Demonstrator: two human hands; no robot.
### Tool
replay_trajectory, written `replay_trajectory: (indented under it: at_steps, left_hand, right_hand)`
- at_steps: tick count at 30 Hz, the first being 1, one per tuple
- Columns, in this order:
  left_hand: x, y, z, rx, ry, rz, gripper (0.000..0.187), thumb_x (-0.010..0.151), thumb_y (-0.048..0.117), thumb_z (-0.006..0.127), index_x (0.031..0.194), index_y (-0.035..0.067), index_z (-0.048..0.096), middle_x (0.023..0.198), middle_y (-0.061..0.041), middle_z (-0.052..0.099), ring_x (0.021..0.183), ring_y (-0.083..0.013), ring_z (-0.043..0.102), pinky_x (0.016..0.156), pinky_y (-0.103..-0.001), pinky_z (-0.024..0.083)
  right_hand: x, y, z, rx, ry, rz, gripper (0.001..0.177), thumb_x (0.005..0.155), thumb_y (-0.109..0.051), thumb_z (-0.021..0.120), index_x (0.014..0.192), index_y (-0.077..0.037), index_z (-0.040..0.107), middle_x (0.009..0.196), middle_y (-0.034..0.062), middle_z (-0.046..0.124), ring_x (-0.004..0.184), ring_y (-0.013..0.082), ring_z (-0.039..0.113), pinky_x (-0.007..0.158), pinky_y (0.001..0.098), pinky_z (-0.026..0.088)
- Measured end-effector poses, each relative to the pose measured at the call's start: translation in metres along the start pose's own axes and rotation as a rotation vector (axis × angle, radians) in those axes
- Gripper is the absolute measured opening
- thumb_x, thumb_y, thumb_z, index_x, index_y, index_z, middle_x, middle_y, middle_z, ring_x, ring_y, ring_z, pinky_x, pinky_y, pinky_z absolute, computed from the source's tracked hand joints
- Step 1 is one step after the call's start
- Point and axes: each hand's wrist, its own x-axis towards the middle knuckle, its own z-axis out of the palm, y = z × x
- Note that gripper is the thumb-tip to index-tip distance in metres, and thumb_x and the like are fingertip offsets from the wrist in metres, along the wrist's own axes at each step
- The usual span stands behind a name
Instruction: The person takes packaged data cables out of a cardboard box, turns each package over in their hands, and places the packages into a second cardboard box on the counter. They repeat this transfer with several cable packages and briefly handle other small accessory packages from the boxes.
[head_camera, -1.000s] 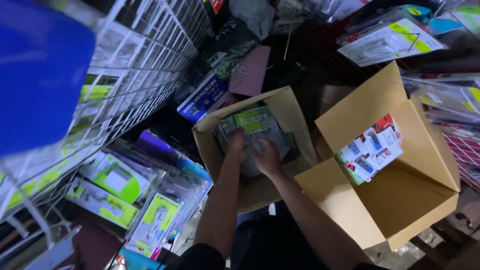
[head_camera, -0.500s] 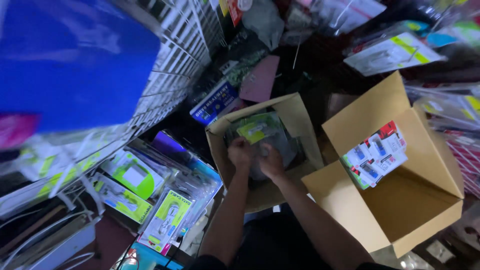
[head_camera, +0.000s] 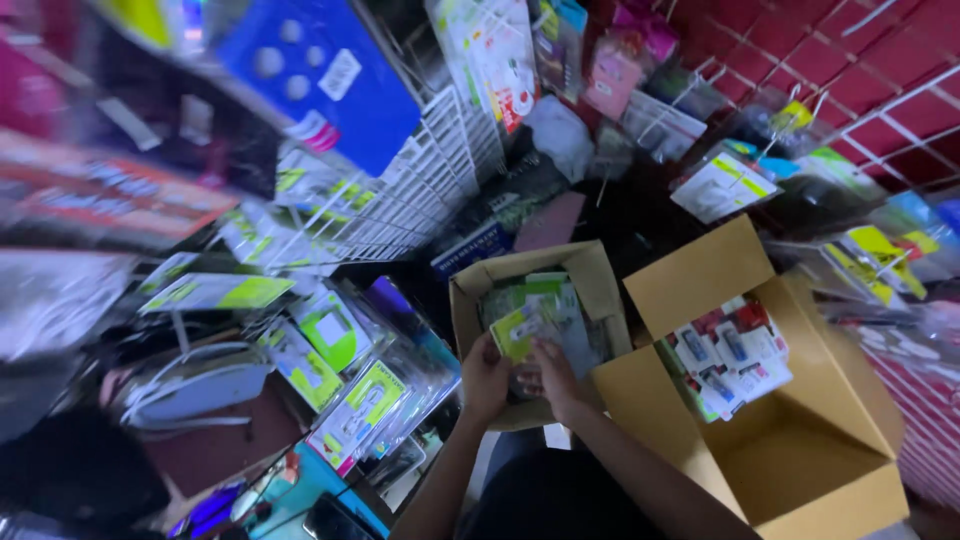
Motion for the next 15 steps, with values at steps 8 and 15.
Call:
replay_trajectory:
  at_steps: [8, 15]
  left_hand:
    - [-0.097, 0.037, 0.015, -0.107, 0.091, 0.152, 0.041, 0.087, -0.006, 0.068, 0.125, 0.003, 0.059, 0.100, -0.004, 0.069, 0.090, -0.0126, 0.067, 0.081, -0.026, 0.056]
    - [-0.140, 0.101, 0.011, -0.725, -0.193, -0.116, 0.034, 0.094, 0.021, 0.064, 0.125, 0.011, 0.054, 0.119, -0.003, 0.063, 0.112, -0.0161, 0.060, 0.100, -0.038, 0.049]
  right_hand:
    - [-0.046, -0.037, -0.017, 0.092, -0.220, -0.031, 0.033, 0.090, -0.041, 0.073, 0.112, -0.018, 0.061, 0.098, 0.0007, 0.063, 0.079, 0.0176, 0.064, 0.064, 0.0354, 0.050]
    - [-0.143, -0.101, 0.005, -0.347, -0.221, -0.450, 0.035, 0.086, -0.025, 0.076, 0.113, -0.008, 0.061, 0.094, 0.0035, 0.068, 0.077, 0.0141, 0.066, 0.062, 0.0327, 0.054]
